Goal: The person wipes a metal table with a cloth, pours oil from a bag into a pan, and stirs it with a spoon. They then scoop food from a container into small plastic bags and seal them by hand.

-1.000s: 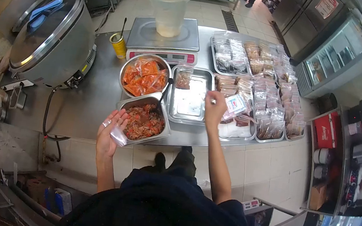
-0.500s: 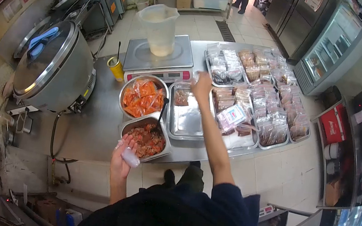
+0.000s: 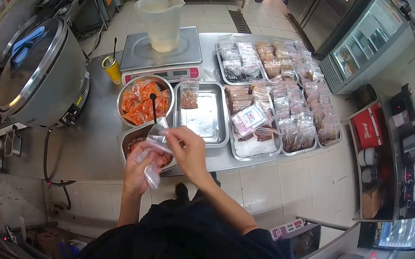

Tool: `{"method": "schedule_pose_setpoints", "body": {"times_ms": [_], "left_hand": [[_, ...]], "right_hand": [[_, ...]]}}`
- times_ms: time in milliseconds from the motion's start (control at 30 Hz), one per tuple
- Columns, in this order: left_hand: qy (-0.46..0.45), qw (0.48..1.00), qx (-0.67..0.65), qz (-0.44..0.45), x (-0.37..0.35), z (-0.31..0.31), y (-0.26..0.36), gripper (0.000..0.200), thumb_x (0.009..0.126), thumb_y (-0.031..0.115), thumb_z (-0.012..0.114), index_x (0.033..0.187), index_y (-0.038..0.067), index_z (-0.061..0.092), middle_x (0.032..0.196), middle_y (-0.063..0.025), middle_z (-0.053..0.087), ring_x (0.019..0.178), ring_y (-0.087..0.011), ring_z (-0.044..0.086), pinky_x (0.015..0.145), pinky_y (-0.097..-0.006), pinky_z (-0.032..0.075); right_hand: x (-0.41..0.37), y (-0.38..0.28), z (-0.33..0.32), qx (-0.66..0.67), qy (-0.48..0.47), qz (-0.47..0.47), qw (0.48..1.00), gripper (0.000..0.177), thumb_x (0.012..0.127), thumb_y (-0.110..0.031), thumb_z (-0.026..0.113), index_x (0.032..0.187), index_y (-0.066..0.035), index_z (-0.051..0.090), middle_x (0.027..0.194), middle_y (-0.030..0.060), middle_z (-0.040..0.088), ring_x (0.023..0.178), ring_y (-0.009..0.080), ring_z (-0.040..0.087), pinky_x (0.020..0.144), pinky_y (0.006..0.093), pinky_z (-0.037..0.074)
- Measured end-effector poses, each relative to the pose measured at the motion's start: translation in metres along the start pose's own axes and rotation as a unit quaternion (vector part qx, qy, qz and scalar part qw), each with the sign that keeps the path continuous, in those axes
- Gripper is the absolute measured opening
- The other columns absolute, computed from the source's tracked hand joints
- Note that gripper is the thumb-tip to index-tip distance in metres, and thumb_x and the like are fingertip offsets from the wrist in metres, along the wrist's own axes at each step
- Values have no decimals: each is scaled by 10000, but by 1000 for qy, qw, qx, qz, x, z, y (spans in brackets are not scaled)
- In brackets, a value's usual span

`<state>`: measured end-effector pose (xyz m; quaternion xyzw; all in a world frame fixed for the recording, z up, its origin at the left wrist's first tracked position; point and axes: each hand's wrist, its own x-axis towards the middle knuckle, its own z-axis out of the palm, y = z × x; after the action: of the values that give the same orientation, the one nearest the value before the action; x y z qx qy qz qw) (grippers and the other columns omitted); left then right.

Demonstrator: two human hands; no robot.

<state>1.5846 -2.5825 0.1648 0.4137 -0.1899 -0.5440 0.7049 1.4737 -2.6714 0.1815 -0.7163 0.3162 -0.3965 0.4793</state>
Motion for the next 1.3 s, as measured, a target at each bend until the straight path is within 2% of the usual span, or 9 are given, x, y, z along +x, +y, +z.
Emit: {"method": "schedule_pose_setpoints", "body": {"times_ms": [167, 400, 500, 600, 700, 833, 900, 967, 1300], "left_hand": [[-49, 997, -41, -34, -2, 7, 9, 179, 845, 104, 513, 994, 10, 481, 723, -4, 471, 486, -29, 372, 409, -169, 268], [-84, 991, 105, 1, -7, 1, 17, 123, 821, 127, 559, 815, 5, 543, 565, 20, 458, 445, -28, 374, 390, -179, 281], [-51, 994, 87, 41, -1, -3, 15, 99, 799, 102, 581, 768, 12, 553, 577, 9, 493, 434, -28, 379, 388, -180, 282], [-21, 993, 75, 89, 7, -6, 15, 118, 781, 95, 604, 694, 33, 555, 533, 28, 475, 428, -22, 382, 385, -176, 268], [-70, 988, 119, 65, 8, -13, 27, 126, 784, 118, 609, 712, 27, 561, 535, 21, 486, 430, -27, 401, 391, -179, 282], [-117, 979, 160, 54, 7, -13, 39, 159, 793, 148, 601, 719, 10, 575, 543, 9, 514, 461, -46, 433, 423, -196, 333], [-108, 966, 223, 74, 11, -18, 37, 164, 791, 143, 596, 712, 0, 581, 539, 0, 519, 473, -55, 441, 437, -208, 349], [-121, 866, 415, 253, 19, -32, 28, 177, 815, 137, 553, 761, -30, 581, 621, -17, 545, 509, -38, 418, 438, -204, 324], [-108, 856, 455, 222, 7, -15, 68, 112, 775, 71, 545, 740, -35, 554, 558, -60, 488, 491, -92, 413, 466, -258, 340]], "right_hand": [[3, -19, -15, 149, 18, 108, 983, 103, 812, -70, 560, 876, 1, 598, 683, -4, 571, 604, 24, 495, 527, 160, 384], [8, -20, -19, 219, -86, 144, 961, 215, 755, -109, 638, 926, -14, 550, 750, 18, 582, 630, 53, 516, 525, 184, 391], [15, -38, -20, -196, 76, -195, 958, 450, 605, -201, 751, 951, -24, 525, 928, 81, 543, 718, 162, 522, 590, 263, 403], [9, -45, -20, -58, -204, -58, 976, 356, 633, -197, 742, 893, -20, 575, 725, 41, 579, 638, 112, 519, 567, 242, 399], [13, -38, -15, 23, -276, 44, 960, 222, 697, -169, 690, 828, -13, 602, 598, 22, 559, 556, 71, 491, 506, 216, 382], [25, -33, -12, -64, -347, -50, 934, 164, 769, -147, 563, 734, 14, 557, 552, 96, 557, 499, 151, 554, 468, 292, 405], [20, -37, -6, -105, -336, -75, 933, 186, 771, -162, 549, 709, 13, 539, 555, 131, 545, 506, 216, 557, 475, 324, 408], [19, -39, -1, -213, -288, -130, 924, 221, 767, -200, 528, 689, 6, 511, 568, 199, 516, 546, 364, 528, 506, 401, 417], [21, -33, 12, -215, -210, -208, 931, 192, 766, -193, 521, 735, -6, 490, 584, 178, 522, 548, 356, 536, 496, 409, 415]]}}
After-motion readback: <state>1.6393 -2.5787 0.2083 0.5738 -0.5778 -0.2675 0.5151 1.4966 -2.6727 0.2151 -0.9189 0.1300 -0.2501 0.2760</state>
